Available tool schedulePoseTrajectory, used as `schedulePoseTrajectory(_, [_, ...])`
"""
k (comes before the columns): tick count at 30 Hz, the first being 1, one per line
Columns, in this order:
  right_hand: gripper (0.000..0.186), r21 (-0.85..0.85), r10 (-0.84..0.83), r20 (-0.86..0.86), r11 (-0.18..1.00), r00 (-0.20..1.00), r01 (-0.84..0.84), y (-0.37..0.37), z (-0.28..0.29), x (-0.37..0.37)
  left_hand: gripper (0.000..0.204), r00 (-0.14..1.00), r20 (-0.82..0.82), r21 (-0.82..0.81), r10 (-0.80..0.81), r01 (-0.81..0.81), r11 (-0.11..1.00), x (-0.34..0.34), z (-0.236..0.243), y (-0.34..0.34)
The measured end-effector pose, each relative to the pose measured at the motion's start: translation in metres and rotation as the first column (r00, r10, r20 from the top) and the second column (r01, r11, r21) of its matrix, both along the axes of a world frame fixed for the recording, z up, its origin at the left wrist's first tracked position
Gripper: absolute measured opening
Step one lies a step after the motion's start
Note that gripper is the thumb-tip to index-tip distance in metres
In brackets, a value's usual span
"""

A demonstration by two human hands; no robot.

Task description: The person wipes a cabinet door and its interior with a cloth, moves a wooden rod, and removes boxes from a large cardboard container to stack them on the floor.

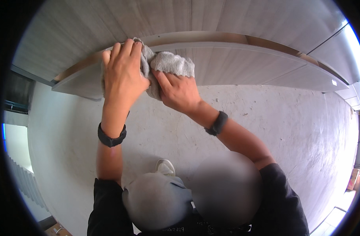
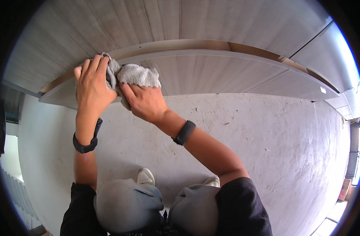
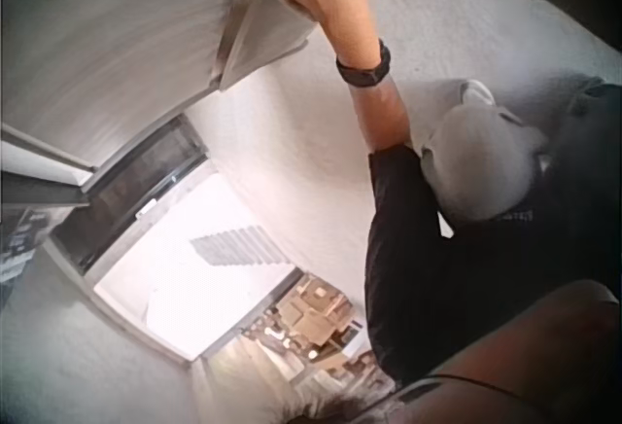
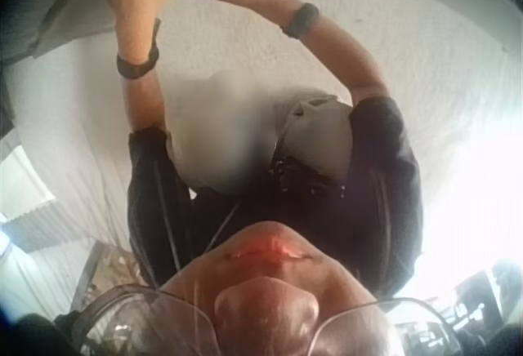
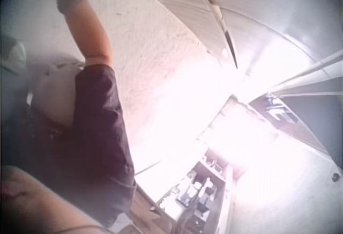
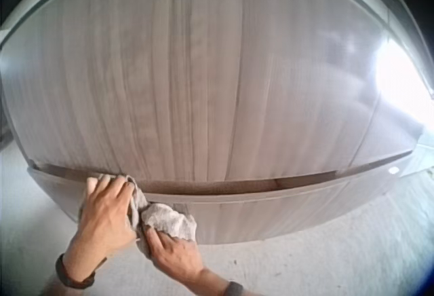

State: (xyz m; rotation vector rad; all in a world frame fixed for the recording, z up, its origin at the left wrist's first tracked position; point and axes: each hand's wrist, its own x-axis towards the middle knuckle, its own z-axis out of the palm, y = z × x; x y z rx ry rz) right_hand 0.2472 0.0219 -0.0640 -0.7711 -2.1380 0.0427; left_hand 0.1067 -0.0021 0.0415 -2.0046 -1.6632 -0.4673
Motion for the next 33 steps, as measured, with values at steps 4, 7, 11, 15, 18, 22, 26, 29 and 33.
schedulePoseTrajectory(4, [0.043, -0.029, 0.112, 0.096, 0.994, 0.989, -0.109, -0.026, -0.007, 0.029, 0.037, 0.997, -0.062, -0.116, -0.047, 0.039, 0.992, 0.002, 0.003, -0.013])
schedulePoseTrajectory(7, [0.047, 0.911, -0.555, 0.370, 0.374, 0.745, -0.173, -0.036, 0.002, 0.064, 0.034, 0.994, -0.092, -0.225, -0.051, 0.029, 0.974, 0.010, 0.000, -0.047])
schedulePoseTrajectory(11, [0.050, 0.845, -0.544, 0.534, 0.351, 0.647, -0.403, -0.086, -0.011, 0.102, 0.018, 0.992, 0.047, -0.449, -0.120, 0.129, 0.884, 0.012, -0.033, -0.119])
schedulePoseTrajectory(15, [0.051, 0.149, 0.212, 0.654, 0.905, 0.726, -0.399, -0.155, -0.062, 0.123, 0.008, 0.976, 0.070, -0.521, -0.205, 0.211, 0.827, 0.017, -0.107, -0.174])
schedulePoseTrajectory(18, [0.052, -0.071, 0.319, 0.626, 0.932, 0.712, -0.355, -0.183, -0.100, 0.130, 0.011, 0.965, 0.070, -0.502, -0.254, 0.254, 0.827, 0.020, -0.149, -0.190])
schedulePoseTrajectory(22, [0.055, -0.210, 0.382, 0.606, 0.923, 0.698, -0.323, -0.204, -0.130, 0.133, 0.012, 0.945, 0.103, -0.484, -0.311, 0.321, 0.814, 0.019, -0.167, -0.195])
schedulePoseTrajectory(26, [0.060, -0.326, 0.447, 0.571, 0.893, 0.688, -0.310, -0.220, -0.153, 0.133, 0.009, 0.944, 0.110, -0.513, -0.310, 0.321, 0.796, 0.016, -0.195, -0.206])
schedulePoseTrajectory(29, [0.063, -0.435, 0.501, 0.573, 0.856, 0.649, -0.278, -0.228, -0.163, 0.129, 0.008, 0.947, 0.071, -0.504, -0.314, 0.306, 0.808, 0.017, -0.231, -0.216])
schedulePoseTrajectory(33, [0.066, -0.145, 0.391, 0.566, 0.914, 0.726, -0.379, -0.217, -0.165, 0.126, 0.007, 0.949, 0.067, -0.496, -0.308, 0.300, 0.815, 0.017, -0.246, -0.218])
